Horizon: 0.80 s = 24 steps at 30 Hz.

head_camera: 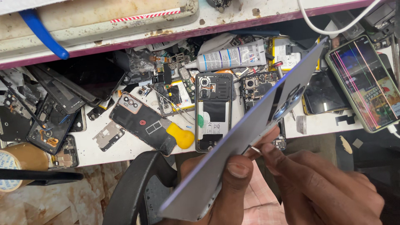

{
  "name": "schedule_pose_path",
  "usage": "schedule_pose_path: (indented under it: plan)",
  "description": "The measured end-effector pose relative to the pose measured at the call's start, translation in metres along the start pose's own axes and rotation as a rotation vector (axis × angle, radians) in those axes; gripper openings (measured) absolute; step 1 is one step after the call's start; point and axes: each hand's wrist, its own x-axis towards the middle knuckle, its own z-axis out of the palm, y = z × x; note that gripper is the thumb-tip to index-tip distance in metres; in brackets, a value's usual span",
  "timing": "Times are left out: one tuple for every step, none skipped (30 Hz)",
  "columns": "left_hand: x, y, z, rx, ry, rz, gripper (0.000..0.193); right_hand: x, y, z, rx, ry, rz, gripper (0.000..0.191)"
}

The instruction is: The person uses a screwdriver to remove screws from the back camera housing of a smartphone. They then use a prying tool to separate the back cover from the phone body and continue to pry along the edges to detach it.

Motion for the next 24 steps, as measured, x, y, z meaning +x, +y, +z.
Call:
schedule_pose_path:
  plan:
    - [-0.004,-0.006,0.000,0.025,0.006,-0.024,0.056,-0.001,0.000,0.001,0.012,-0.012,0.032,0.027]
    - [-0.008,-0.013,-0.001,0.043,0.020,-0.054,0.057,-0.002,0.000,0.001,0.022,-0.023,0.063,0.028]
    - [-0.013,-0.020,-0.004,0.055,0.031,-0.074,0.057,-0.004,-0.001,0.002,0.032,-0.033,0.093,0.028]
    - [-0.016,-0.025,-0.007,0.070,0.029,-0.091,0.058,-0.004,-0.001,0.003,0.046,-0.018,0.088,0.028]
    - [-0.019,-0.030,-0.010,0.087,0.033,-0.107,0.059,-0.005,0.000,0.004,0.061,-0.006,0.083,0.028]
    - [-0.021,-0.032,-0.012,0.102,0.038,-0.122,0.060,-0.005,0.000,0.005,0.076,0.008,0.077,0.028]
    - [-0.022,-0.033,-0.012,0.116,0.042,-0.127,0.060,-0.005,0.001,0.005,0.088,0.001,0.067,0.028]
    - [-0.020,-0.031,-0.013,0.129,0.048,-0.148,0.061,-0.005,0.001,0.006,0.098,-0.007,0.058,0.029]
    - [-0.018,-0.027,-0.013,0.148,0.052,-0.154,0.062,-0.005,0.001,0.006,0.108,-0.014,0.049,0.029]
    - [-0.013,-0.021,-0.014,0.163,0.012,-0.171,0.063,-0.005,0.001,0.006,0.136,-0.001,0.066,0.026]
    - [-0.008,-0.014,-0.014,0.187,-0.015,-0.198,0.063,-0.004,0.000,0.006,0.164,0.012,0.084,0.023]
    - [-0.004,-0.007,-0.015,0.215,-0.052,-0.222,0.064,-0.004,-0.002,0.007,0.191,0.024,0.102,0.022]
    - [0.001,-0.001,-0.015,0.168,-0.115,-0.189,0.065,-0.003,-0.003,0.006,0.184,0.006,0.117,0.024]
    - [0.003,0.004,-0.017,0.103,-0.189,-0.155,0.066,-0.001,-0.005,0.006,0.178,-0.011,0.130,0.027]
    - [0.005,0.005,-0.017,0.036,-0.244,-0.141,0.067,0.000,-0.007,0.006,0.176,-0.030,0.142,0.031]
    - [0.004,0.005,-0.017,0.068,-0.210,-0.155,0.064,0.001,-0.009,0.008,0.224,0.001,0.182,0.027]
    - [0.002,0.001,-0.017,0.098,-0.177,-0.169,0.062,0.001,-0.012,0.011,0.270,0.032,0.221,0.024]
    - [-0.002,-0.005,-0.017,0.126,-0.144,-0.184,0.059,0.002,-0.014,0.012,0.314,0.062,0.261,0.023]
    - [-0.007,-0.012,-0.017,0.155,-0.110,-0.201,0.056,0.004,-0.012,0.011,0.302,0.053,0.175,0.018]
    - [-0.012,-0.020,-0.018,0.183,-0.076,-0.217,0.054,0.005,-0.011,0.010,0.290,0.045,0.089,0.013]
    - [-0.018,-0.028,-0.018,0.176,-0.050,-0.217,0.053,0.006,-0.010,0.009,0.278,0.037,0.003,0.008]
    - [-0.022,-0.034,-0.018,0.168,-0.024,-0.216,0.053,0.006,-0.009,0.009,0.260,0.025,0.009,0.010]
    - [-0.025,-0.038,-0.017,0.124,-0.006,-0.200,0.054,0.004,-0.008,0.009,0.242,0.013,0.014,0.012]
    - [-0.026,-0.040,-0.015,0.081,0.011,-0.185,0.055,0.003,-0.009,0.009,0.224,0.001,0.021,0.015]
